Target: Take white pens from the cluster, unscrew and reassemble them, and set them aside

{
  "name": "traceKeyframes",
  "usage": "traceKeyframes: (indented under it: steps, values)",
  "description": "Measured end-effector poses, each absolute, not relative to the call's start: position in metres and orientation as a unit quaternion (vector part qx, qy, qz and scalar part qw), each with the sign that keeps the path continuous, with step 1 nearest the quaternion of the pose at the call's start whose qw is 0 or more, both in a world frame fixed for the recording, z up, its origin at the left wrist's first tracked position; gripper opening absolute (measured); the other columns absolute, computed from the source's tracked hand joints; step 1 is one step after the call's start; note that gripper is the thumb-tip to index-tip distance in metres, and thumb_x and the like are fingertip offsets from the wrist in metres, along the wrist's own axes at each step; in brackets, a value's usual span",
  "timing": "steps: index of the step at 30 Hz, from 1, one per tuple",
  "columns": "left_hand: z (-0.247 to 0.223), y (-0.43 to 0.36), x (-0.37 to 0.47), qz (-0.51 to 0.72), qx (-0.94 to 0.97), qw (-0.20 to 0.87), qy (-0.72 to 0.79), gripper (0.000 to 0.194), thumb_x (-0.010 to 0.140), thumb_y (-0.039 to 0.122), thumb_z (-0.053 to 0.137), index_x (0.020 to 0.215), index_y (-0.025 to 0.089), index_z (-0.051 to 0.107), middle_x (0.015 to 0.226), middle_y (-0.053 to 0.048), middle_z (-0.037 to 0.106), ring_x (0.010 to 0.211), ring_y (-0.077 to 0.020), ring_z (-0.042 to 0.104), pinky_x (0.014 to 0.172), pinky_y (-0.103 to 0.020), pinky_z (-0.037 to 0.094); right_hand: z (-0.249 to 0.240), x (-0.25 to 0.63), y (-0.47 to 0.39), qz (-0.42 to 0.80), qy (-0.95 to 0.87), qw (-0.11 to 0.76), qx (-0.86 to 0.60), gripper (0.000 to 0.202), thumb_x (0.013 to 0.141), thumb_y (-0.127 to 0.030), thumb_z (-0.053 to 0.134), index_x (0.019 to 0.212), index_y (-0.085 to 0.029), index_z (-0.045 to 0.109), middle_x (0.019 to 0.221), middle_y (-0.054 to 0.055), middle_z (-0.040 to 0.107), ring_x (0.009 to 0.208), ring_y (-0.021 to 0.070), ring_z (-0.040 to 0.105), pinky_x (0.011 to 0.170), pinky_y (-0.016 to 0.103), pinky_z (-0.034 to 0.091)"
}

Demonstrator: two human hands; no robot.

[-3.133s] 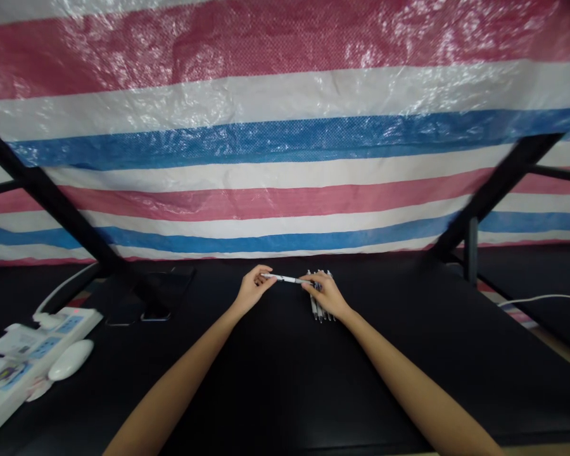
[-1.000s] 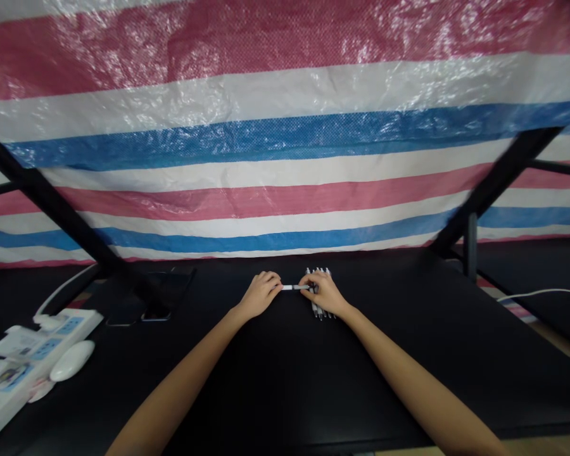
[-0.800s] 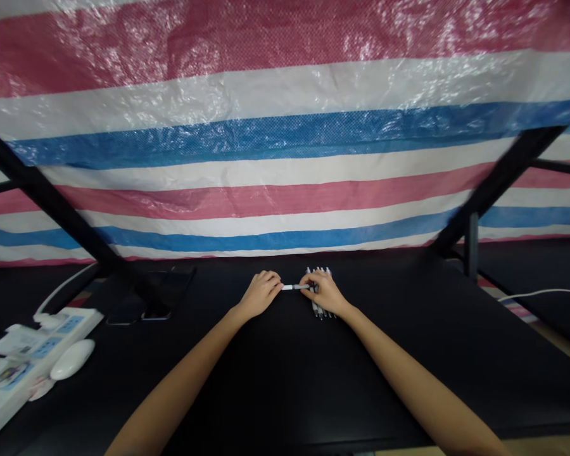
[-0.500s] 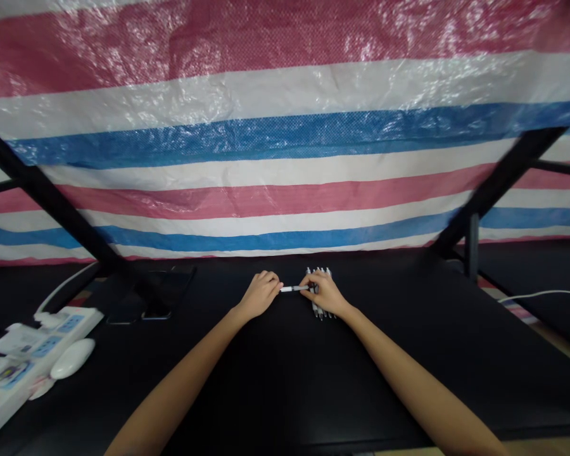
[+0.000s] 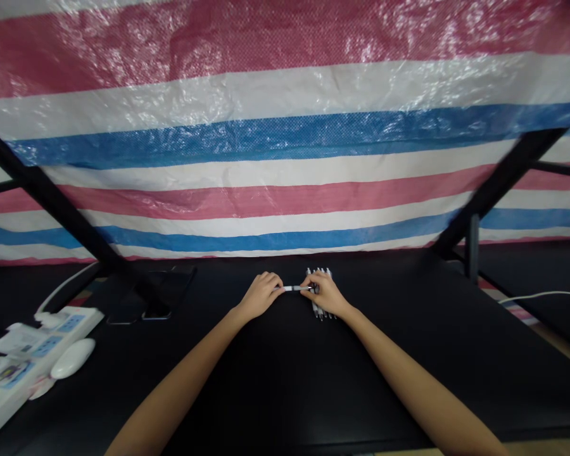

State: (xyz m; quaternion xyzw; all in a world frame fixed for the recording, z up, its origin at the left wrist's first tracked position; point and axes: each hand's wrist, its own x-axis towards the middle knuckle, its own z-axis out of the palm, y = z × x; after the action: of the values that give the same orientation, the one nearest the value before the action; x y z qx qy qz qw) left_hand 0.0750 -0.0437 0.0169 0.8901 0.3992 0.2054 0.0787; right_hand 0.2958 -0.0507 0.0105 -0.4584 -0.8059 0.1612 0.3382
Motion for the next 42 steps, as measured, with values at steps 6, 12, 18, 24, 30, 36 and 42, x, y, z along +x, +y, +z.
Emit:
traceKeyframes:
  steps: [6,12,18,24,30,36,42]
  values:
    - [0.016,-0.043,0.075,0.187,0.893,0.036,0.407,0.032,0.096,0.03,0.027,0.089,0.018,0.057,0.097,-0.005,0.059,0.089,-0.0183,0.049,0.077,-0.033,0.036,0.009,0.296,-0.05,0.157,-0.806,0.344,-0.455,0.007,0.071,-0.015,0.066,0.074,-0.02,0.063,0.074,0.002,0.058,0.074,0.0182,0.054,0.073,0.032,0.042]
    - [0.019,-0.046,0.078,0.158,0.887,-0.011,0.434,0.039,0.096,0.03,0.021,0.079,0.017,0.055,0.077,-0.006,0.059,0.077,-0.0191,0.053,0.071,-0.033,0.036,0.01,0.295,-0.05,0.158,-0.803,0.35,-0.455,0.009,0.07,-0.011,0.064,0.071,-0.02,0.061,0.072,0.002,0.059,0.074,0.0185,0.054,0.073,0.032,0.041]
    - [0.025,-0.046,0.071,0.118,0.888,-0.02,0.444,0.041,0.093,0.044,0.03,0.078,0.017,0.057,0.079,-0.006,0.063,0.076,-0.0195,0.058,0.069,-0.031,0.038,0.011,0.296,-0.05,0.182,-0.795,0.363,-0.451,0.009,0.07,-0.011,0.061,0.071,-0.019,0.059,0.075,0.002,0.062,0.076,0.0192,0.055,0.074,0.033,0.042]
    - [0.029,-0.038,0.055,0.082,0.878,-0.029,0.471,0.047,0.086,0.057,0.038,0.084,0.017,0.06,0.087,-0.009,0.064,0.083,-0.0232,0.06,0.065,-0.029,0.041,0.01,0.297,-0.049,0.177,-0.796,0.367,-0.448,0.009,0.07,-0.011,0.06,0.07,-0.02,0.058,0.074,0.002,0.063,0.076,0.0195,0.055,0.075,0.034,0.042]
    - [0.026,-0.034,0.047,0.088,0.865,-0.025,0.494,0.054,0.08,0.066,0.038,0.085,0.016,0.061,0.087,-0.011,0.066,0.081,-0.0257,0.062,0.064,-0.03,0.041,0.006,0.297,-0.047,0.178,-0.789,0.369,-0.458,0.009,0.071,-0.012,0.059,0.07,-0.02,0.057,0.075,0.002,0.062,0.077,0.0192,0.056,0.075,0.034,0.042]
    - [0.029,-0.037,0.051,0.066,0.859,-0.047,0.506,0.053,0.084,0.062,0.035,0.087,0.016,0.061,0.085,-0.011,0.067,0.078,-0.0247,0.064,0.062,-0.028,0.041,0.008,0.296,-0.049,0.169,-0.798,0.356,-0.455,0.006,0.073,-0.015,0.06,0.073,-0.02,0.057,0.075,0.001,0.061,0.076,0.0189,0.055,0.075,0.033,0.041]
    - [0.032,-0.042,0.062,0.07,0.845,-0.026,0.529,0.052,0.084,0.061,0.035,0.085,0.016,0.062,0.079,-0.01,0.068,0.072,-0.0234,0.065,0.061,-0.028,0.041,0.014,0.295,-0.056,0.125,-0.843,0.302,-0.426,0.031,0.082,-0.02,0.055,0.113,-0.024,0.056,0.085,0.004,0.063,0.084,0.0213,0.053,0.079,0.035,0.04]
